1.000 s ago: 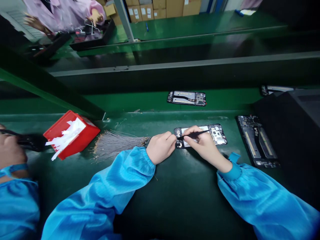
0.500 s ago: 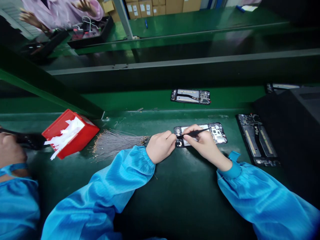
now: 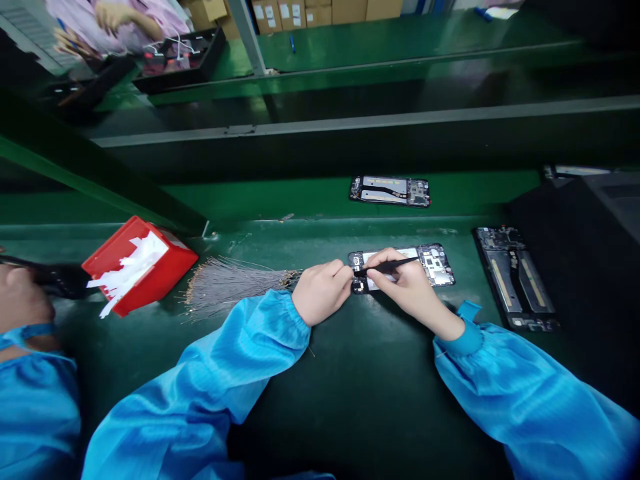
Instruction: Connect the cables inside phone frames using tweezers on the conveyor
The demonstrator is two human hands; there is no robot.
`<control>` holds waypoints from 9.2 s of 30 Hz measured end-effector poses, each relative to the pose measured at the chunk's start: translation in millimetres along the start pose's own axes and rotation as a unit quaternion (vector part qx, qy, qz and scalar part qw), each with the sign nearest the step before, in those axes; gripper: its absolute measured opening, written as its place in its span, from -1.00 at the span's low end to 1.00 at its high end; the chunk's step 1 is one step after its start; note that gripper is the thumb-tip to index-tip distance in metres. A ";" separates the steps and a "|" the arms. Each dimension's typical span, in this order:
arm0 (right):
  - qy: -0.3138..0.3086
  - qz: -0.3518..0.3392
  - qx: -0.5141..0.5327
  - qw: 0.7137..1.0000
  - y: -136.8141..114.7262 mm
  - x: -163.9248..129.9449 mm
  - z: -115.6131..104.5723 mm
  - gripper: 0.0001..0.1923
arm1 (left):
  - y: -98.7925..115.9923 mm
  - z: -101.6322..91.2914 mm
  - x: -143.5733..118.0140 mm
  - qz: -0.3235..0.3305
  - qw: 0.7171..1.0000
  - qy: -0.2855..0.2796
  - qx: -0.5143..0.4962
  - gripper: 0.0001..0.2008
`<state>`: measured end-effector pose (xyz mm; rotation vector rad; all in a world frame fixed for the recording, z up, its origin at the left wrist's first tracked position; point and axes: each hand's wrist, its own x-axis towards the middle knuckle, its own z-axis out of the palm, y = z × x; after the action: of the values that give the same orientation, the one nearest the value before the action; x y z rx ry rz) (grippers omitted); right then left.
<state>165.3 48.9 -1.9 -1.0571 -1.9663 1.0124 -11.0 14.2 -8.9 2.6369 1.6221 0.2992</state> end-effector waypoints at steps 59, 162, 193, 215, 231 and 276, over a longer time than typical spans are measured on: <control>0.069 0.091 0.018 0.993 11.0 -59.5 -37.7 -0.94 | 22.2 2.4 23.6 0.203 0.979 0.016 0.030 -0.87; -0.163 0.108 -0.311 0.930 -2.7 1.9 -35.8 -0.48 | -15.9 8.0 29.4 0.253 0.936 0.026 -0.243 -0.77; -0.154 0.003 -0.364 0.919 3.6 6.8 -29.5 -0.58 | -10.4 10.7 28.8 0.163 0.957 0.038 -0.238 -0.84; -0.282 0.036 -0.499 0.819 -40.6 37.1 -22.7 -0.58 | -9.3 10.6 29.7 0.160 0.959 0.038 -0.232 -0.84; -0.267 0.113 -0.436 0.852 -35.3 36.7 -19.3 -0.57 | -17.5 -3.6 28.6 0.209 0.946 0.000 -0.248 -0.87; 0.044 -0.091 -0.130 0.986 -4.0 -2.3 -5.7 -0.87 | 0.3 -6.1 7.9 0.071 0.996 -0.010 0.055 -0.89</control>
<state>169.6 47.2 3.7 -1.0161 -2.1168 0.6135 -8.3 20.6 -1.7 2.8327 1.4904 0.1930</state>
